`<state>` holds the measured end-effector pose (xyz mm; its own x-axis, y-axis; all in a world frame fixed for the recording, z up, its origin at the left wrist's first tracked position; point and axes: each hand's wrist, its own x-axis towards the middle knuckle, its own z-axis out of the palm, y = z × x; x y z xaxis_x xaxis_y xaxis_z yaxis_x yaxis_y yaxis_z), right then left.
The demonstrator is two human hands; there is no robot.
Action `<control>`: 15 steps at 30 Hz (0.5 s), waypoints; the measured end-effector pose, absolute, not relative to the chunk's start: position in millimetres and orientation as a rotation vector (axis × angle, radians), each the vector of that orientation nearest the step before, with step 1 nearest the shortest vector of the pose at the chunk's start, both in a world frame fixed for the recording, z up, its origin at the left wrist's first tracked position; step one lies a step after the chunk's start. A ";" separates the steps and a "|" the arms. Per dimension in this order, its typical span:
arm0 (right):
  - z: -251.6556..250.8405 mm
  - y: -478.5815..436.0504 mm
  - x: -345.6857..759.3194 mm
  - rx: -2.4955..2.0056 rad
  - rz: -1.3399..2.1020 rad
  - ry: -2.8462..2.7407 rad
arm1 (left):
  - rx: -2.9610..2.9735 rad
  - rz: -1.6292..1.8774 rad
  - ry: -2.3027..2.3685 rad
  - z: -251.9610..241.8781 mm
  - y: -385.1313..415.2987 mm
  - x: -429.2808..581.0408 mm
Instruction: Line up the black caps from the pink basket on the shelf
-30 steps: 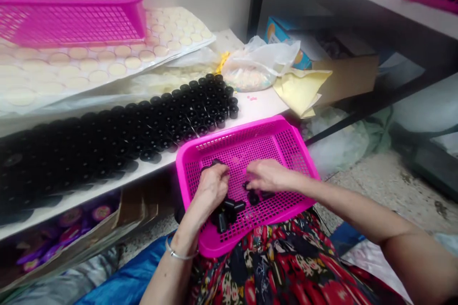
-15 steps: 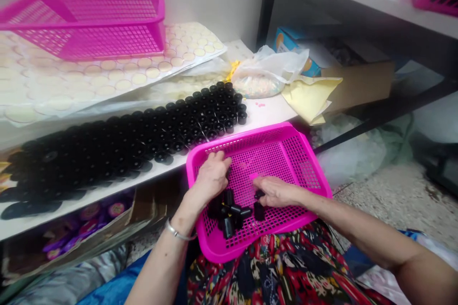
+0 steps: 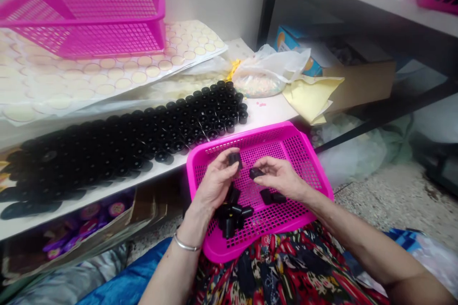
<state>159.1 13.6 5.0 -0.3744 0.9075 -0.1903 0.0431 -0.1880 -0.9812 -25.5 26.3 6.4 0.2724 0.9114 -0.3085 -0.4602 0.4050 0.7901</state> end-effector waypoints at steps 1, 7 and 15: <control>7.3 12.1 154.6 -1.096 1.635 -1.392 | 0.536 1.045 0.806 8.4 23.4 -22.3; 17.8 5.5 138.5 -1.148 1.360 -1.514 | 0.262 1.151 0.713 5.5 15.8 -15.3; 21.6 6.0 133.3 -1.238 1.279 -1.544 | 0.231 1.171 0.710 1.5 13.2 -13.2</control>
<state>133.3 6.0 21.6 -0.2360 0.9715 -0.0237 0.2041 0.0257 -0.9786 -13.2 13.2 1.5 0.2036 0.8991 -0.3876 -0.7597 0.3948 0.5167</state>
